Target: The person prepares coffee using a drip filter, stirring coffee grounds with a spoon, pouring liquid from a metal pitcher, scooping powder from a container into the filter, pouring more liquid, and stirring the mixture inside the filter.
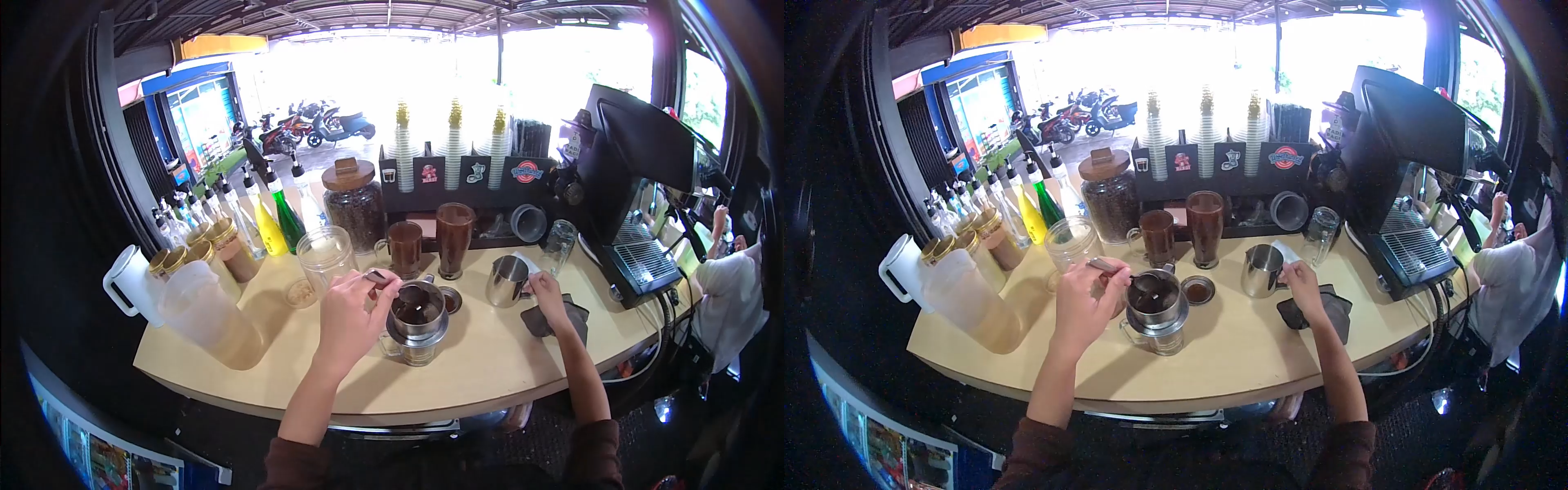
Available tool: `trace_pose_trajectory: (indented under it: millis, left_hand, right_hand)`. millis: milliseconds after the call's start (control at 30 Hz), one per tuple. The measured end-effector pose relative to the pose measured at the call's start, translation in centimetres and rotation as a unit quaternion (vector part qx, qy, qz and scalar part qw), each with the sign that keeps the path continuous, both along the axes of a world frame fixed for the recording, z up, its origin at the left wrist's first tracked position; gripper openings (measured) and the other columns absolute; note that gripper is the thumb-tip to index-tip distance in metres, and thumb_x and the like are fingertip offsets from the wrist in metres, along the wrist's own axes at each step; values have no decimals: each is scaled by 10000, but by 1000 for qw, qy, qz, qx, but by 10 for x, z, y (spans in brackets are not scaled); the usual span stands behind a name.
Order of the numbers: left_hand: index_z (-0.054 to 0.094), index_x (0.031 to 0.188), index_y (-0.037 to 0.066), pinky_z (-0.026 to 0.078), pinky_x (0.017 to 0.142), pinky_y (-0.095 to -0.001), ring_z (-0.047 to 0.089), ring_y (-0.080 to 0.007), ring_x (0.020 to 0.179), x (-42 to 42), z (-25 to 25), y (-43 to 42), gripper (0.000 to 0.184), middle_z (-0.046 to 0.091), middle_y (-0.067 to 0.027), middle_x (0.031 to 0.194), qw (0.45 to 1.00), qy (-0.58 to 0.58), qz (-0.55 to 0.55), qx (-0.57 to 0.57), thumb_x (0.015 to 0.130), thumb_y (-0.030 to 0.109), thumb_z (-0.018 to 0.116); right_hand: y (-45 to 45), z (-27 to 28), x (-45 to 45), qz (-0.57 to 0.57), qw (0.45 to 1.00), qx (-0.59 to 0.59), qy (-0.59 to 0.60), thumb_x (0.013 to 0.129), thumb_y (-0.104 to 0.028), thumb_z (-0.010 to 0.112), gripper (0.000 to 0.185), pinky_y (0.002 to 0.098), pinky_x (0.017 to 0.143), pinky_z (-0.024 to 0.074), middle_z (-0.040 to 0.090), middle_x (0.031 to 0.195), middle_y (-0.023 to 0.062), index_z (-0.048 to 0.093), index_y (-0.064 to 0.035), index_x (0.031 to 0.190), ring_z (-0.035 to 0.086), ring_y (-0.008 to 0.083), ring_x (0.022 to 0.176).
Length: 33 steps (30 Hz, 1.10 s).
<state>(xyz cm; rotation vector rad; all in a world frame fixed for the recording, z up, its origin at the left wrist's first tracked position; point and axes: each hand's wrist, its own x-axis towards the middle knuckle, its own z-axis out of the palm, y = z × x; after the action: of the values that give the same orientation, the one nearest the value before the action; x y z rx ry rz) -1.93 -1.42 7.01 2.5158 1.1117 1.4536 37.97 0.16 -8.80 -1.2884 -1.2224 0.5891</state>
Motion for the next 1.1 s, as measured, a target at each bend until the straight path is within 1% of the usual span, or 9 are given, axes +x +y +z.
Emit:
trace_pose_trajectory:
  millis: [67,100,267,400,533,633,767,967,1100]
  left_hand:
    - [675,879,-10,481,656,-279,677,-172,713,-3,-5,3,151,696,-102,772,990,-83,-65,-97,898,125,610]
    - [675,879,-10,481,656,-279,677,-172,713,-5,-7,3,151,696,-102,772,990,-82,-61,-98,898,125,610]
    - [667,931,-6,491,625,-254,667,-128,721,-11,-15,2,184,707,-91,773,971,-178,-94,-127,930,151,571]
    - [663,947,-18,496,636,-253,670,-124,756,-16,-20,1,210,706,-98,782,962,-197,-94,-166,945,159,550]
    - [660,958,-22,493,648,-252,664,-126,761,-14,-27,3,218,705,-99,817,950,-225,-128,-176,952,161,542]
    - [658,973,-23,485,662,-246,657,-122,770,-13,-32,3,222,704,-99,834,944,-233,-140,-188,956,163,538]
    - [658,993,-21,469,665,-235,638,-104,772,-13,-33,-1,222,702,-86,845,938,-242,-154,-193,961,160,534]
    - [656,1001,-23,464,629,-238,626,-104,766,-15,-34,-4,228,699,-83,861,947,-212,-153,-184,964,157,522]
    - [654,1004,-28,468,624,-242,629,-111,770,-15,-34,-4,233,698,-88,863,948,-217,-158,-170,965,156,516]
  right_hand:
    - [-4,-5,-7,8,993,-4,119,969,-230,542,224,234,717,396,537,736,-6,525,-59,825,517,91,736]
    - [-2,-7,-12,2,990,19,137,959,-216,557,211,223,643,345,489,703,-27,512,-81,804,445,70,672]
    - [4,11,-22,10,991,36,132,956,-180,556,187,226,634,335,470,710,-38,505,-84,804,408,58,660]
    - [2,44,-42,50,990,41,123,943,-182,570,198,228,637,322,460,722,-61,478,-103,787,400,46,675]
    - [-12,90,-74,83,987,45,133,926,-154,592,180,223,649,326,461,741,-67,472,-106,801,410,44,694]
    - [-16,122,-90,157,978,59,125,919,-75,594,135,209,667,381,518,776,-34,480,-87,848,480,41,732]
    - [-21,160,-111,182,978,71,77,913,-104,614,181,216,635,441,535,764,-25,451,-87,836,523,39,689]
    - [-31,204,-146,215,974,52,50,907,-95,627,206,183,572,447,517,724,-35,439,-73,826,504,18,629]
    - [-18,205,-149,220,974,52,16,896,-93,645,229,173,554,435,501,718,-41,430,-69,822,484,1,634]
